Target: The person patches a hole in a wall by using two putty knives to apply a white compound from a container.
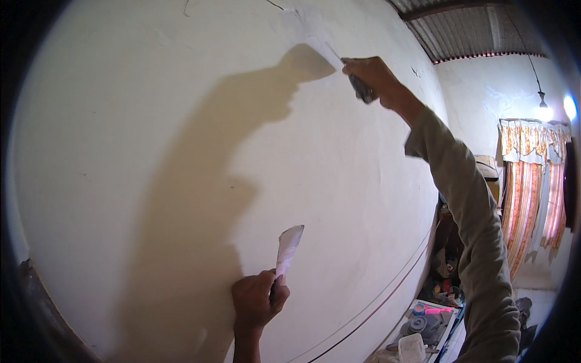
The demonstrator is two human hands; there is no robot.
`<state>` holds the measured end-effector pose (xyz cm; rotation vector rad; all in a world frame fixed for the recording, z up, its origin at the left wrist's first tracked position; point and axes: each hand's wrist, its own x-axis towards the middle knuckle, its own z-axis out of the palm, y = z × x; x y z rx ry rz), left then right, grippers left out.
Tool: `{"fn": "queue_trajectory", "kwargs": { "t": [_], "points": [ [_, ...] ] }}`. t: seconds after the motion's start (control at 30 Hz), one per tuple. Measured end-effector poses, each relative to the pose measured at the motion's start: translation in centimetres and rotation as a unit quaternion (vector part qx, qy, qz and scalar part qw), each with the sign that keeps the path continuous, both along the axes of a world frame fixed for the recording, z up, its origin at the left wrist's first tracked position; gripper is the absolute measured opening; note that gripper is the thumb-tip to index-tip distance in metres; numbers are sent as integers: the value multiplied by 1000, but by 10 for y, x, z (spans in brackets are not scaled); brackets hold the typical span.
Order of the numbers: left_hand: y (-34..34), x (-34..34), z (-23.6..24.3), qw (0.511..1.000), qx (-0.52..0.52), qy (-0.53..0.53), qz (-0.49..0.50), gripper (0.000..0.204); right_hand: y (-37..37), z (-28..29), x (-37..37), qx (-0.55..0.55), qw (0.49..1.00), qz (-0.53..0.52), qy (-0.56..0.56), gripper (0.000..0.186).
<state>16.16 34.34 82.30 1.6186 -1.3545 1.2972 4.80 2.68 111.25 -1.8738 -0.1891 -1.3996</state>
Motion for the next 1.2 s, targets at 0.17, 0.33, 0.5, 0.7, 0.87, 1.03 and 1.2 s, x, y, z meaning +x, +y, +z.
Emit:
{"fn": "queue_trajectory", "kwargs": {
  "t": [0.17,0.33,0.5,0.7,0.87,1.03,1.2],
  "points": [
    [0,4,-2,1000,7,-24,13,15,-19,54,24,77,996,30,-18,26],
    [0,-3,1,999,5,-41,28,14,3,64,33,65,997,36,-14,25],
    [-3,-11,2,998,6,-49,42,14,34,50,30,-25,999,11,-31,26],
    [-1,-8,2,997,2,-53,57,13,64,-6,19,-121,988,-80,53,49],
    [-3,-10,1,999,-19,-28,37,13,32,-16,8,-100,995,-30,-1,47],
    [-9,-8,-1,999,-19,-35,30,14,-10,48,13,18,999,14,-29,23],
    [-9,-9,-6,999,-2,-44,25,15,-9,76,31,61,998,-2,-18,32]
  ]
}}
